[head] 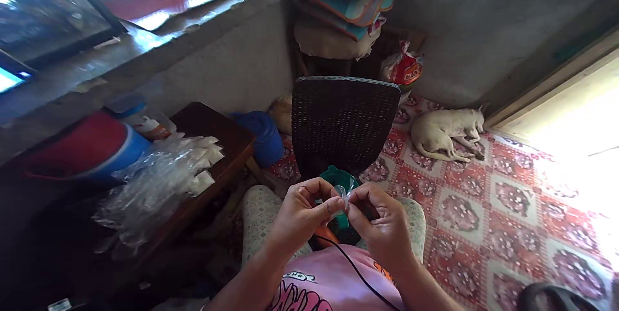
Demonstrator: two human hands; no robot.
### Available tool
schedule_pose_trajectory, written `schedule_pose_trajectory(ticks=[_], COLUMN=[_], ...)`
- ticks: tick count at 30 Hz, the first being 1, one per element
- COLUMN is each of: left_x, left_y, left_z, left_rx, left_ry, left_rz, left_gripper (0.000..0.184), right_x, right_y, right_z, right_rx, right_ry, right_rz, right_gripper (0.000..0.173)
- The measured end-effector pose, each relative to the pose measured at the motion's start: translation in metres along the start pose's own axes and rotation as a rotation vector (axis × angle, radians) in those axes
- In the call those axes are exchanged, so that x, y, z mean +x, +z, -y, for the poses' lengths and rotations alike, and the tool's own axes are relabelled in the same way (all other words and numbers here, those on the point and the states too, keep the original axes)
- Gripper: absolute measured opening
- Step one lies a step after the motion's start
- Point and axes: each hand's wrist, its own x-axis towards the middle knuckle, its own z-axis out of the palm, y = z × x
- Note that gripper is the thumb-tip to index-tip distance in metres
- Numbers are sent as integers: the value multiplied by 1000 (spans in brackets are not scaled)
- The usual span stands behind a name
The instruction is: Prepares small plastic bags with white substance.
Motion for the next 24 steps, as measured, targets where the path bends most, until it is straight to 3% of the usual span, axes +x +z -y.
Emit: schedule_pose_trajectory(ticks=[7, 13, 17, 24], left_x=[0, 0, 0, -1], left_y=[8, 8, 14, 19], left_z=[1, 5, 1, 13], left_rx=[-73, 19, 204, 123], left_ry=[-66, 20, 2, 119], left_rz=[-79, -60, -24, 0], left_gripper=[8, 8, 8, 13], right_x=[-3, -3, -4, -3], right_y=[1, -6, -5, -4], right_z=[-4, -8, -9, -12], right_rx=[-81, 64, 100, 93], right_ry=[-6, 69, 85, 45], right_rz=[19, 42, 5, -50], right_gripper=[8, 16, 6, 8])
